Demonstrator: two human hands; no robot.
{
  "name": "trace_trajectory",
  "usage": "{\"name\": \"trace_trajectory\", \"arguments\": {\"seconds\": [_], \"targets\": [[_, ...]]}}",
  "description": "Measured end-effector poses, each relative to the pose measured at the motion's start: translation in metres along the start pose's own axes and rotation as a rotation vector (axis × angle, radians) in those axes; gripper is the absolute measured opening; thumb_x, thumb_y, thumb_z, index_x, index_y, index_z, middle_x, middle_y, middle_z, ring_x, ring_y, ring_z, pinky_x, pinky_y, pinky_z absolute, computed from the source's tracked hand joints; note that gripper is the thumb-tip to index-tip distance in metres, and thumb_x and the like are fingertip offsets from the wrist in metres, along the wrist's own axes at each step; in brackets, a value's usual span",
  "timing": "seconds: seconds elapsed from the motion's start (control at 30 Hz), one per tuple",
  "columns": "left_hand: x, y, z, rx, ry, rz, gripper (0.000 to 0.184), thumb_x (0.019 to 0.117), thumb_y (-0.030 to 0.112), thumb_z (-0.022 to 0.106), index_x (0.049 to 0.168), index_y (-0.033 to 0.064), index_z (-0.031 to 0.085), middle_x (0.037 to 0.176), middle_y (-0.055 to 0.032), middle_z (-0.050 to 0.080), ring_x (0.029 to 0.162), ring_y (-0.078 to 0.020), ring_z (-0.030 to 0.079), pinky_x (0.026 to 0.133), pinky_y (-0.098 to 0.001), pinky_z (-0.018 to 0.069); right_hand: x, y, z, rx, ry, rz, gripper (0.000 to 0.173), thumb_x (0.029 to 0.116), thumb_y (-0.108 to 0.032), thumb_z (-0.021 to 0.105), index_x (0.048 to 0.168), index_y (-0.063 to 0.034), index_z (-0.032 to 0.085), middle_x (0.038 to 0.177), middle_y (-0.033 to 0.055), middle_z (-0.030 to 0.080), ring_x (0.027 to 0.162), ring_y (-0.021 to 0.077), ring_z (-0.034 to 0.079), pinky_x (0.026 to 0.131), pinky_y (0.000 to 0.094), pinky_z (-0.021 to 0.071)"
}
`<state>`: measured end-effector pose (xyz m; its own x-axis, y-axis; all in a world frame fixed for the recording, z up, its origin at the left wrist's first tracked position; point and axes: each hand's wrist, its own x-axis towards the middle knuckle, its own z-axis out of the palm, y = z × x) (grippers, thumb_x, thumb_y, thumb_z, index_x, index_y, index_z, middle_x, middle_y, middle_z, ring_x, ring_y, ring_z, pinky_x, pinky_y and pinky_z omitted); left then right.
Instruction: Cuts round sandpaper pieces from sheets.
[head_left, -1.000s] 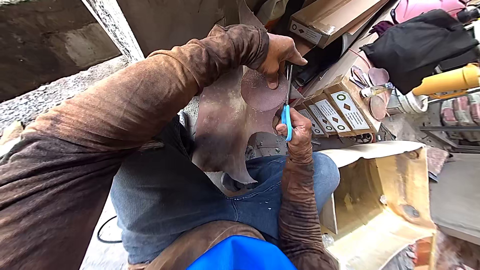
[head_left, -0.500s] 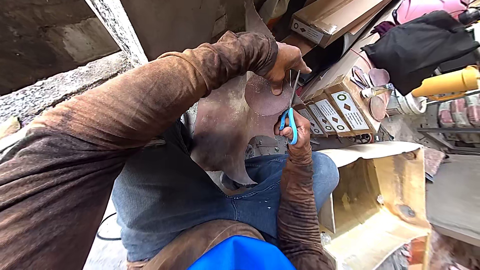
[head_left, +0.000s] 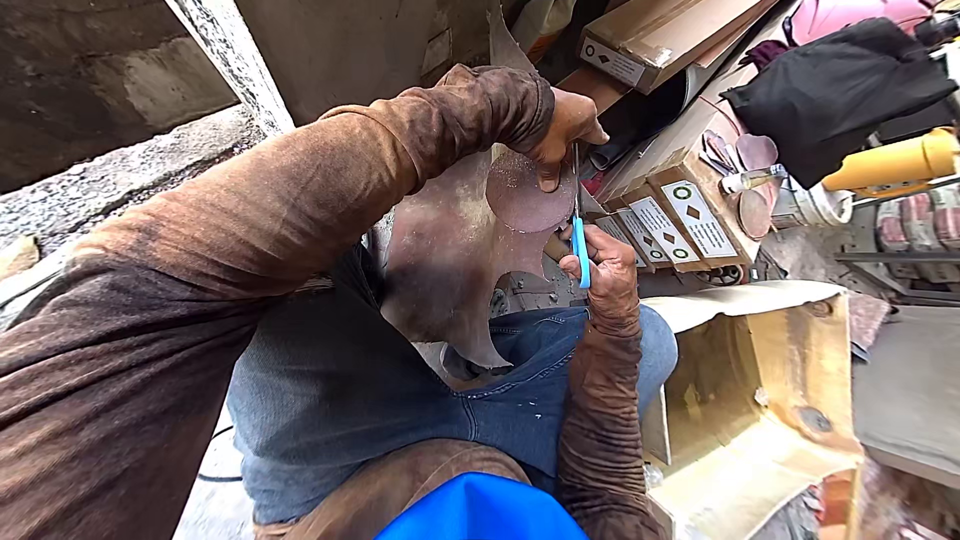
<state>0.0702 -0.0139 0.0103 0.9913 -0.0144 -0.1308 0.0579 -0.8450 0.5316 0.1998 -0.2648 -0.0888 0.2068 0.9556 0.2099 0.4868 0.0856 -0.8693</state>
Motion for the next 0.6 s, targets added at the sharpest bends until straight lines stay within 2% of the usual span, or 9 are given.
{"name": "trace_trajectory", "arguments": {"seconds": [0.17,0.33,0.43,0.53,0.6], "targets": [[0.009,0.002,0.004,0.034,-0.026,-0.027,0.098,0.0815,0.028,0.089,0.161,0.0116,0.033,0.106,-0.0153,0.074,0.096,-0.0295,0.069,0.092,-0.0482,0.0530,-0.005,0.001,-0.006,0.056,-0.028,0.010,0.052,0.0864,-0.049,0.079,0.109,-0.0026,0.071,0.065,-0.0035,0.061,0.051,0.0028,0.051,0.048,0.0208,0.0468],[0.016,0.007,0.009,0.102,-0.044,-0.030,0.098,0.0808,0.033,0.089,0.160,0.0120,0.035,0.105,-0.0143,0.073,0.097,-0.0291,0.068,0.091,-0.0487,0.0522,-0.012,0.003,-0.013,0.097,-0.059,0.041,0.047,0.0869,-0.045,0.080,0.109,-0.0039,0.071,0.066,-0.0039,0.062,0.051,0.0017,0.052,0.048,0.0194,0.0465],[0.020,0.007,0.014,0.146,-0.057,-0.016,0.096,0.0804,0.034,0.089,0.158,0.0101,0.038,0.100,-0.0134,0.070,0.096,-0.0284,0.066,0.091,-0.0490,0.0516,-0.017,0.002,-0.014,0.119,-0.086,0.064,0.046,0.0879,-0.046,0.079,0.107,-0.0045,0.071,0.066,-0.0048,0.064,0.052,0.0012,0.056,0.050,0.0190,0.0497],[0.022,0.008,0.016,0.131,-0.027,-0.012,0.095,0.0793,0.033,0.090,0.156,0.0060,0.040,0.103,-0.0155,0.070,0.098,-0.0310,0.066,0.091,-0.0514,0.0515,-0.019,-0.001,-0.014,0.122,-0.071,0.068,0.046,0.0887,-0.046,0.078,0.107,-0.0046,0.071,0.066,-0.0049,0.063,0.052,0.0013,0.055,0.050,0.0190,0.0496],[0.025,0.009,0.016,0.100,0.003,-0.039,0.100,0.0768,0.031,0.092,0.156,0.0029,0.038,0.108,-0.0191,0.069,0.102,-0.0345,0.066,0.092,-0.0543,0.0521,-0.019,-0.001,-0.014,0.135,-0.051,0.070,0.044,0.0886,-0.044,0.079,0.108,-0.0049,0.072,0.066,-0.0051,0.063,0.051,0.0011,0.054,0.049,0.0189,0.0493]]}}
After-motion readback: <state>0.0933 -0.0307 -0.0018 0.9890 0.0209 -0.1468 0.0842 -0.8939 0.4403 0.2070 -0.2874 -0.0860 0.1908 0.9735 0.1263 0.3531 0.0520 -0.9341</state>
